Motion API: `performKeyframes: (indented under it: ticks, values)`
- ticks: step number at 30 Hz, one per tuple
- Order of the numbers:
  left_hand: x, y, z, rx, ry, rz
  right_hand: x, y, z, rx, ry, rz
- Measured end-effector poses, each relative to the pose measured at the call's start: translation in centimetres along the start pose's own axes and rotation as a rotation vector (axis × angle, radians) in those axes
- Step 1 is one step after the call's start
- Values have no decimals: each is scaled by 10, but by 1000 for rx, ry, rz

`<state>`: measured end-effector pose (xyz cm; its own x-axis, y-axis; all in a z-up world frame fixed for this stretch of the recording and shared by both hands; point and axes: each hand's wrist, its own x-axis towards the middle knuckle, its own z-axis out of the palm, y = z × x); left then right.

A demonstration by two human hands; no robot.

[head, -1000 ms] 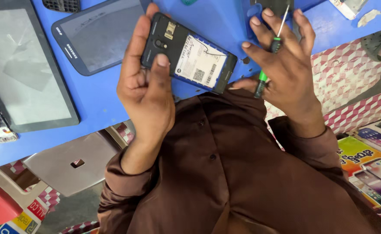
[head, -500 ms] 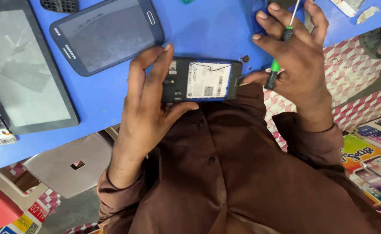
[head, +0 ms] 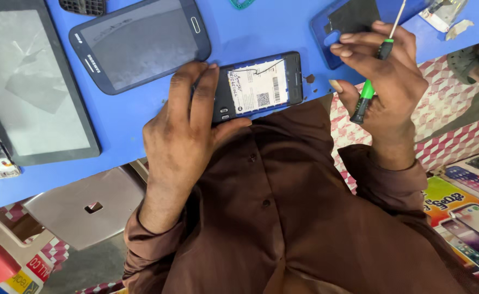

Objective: The person uses a screwdriver to repeatedly pry at the seam of a smartphone's back cover. The person holds the phone steady with one hand while working the tool along the edges to loosen the casing.

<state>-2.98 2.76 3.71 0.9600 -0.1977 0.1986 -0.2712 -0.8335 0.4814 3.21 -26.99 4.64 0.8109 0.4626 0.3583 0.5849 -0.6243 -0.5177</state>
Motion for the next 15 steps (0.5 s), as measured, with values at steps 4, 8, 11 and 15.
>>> performKeyframes:
  ticks: [4,8,11,15]
  values:
    - [0,-1,2,16,19,3,7,3,5,12,5,-49]
    - [1,-1,5,18,52,10,-1,7,8,-9,116,-62]
    - [2,-2,6,1,60,7,-12,17,19,601,403,-40]
    - [2,-4,6,-11,65,18,-35,33,13,695,369,59]
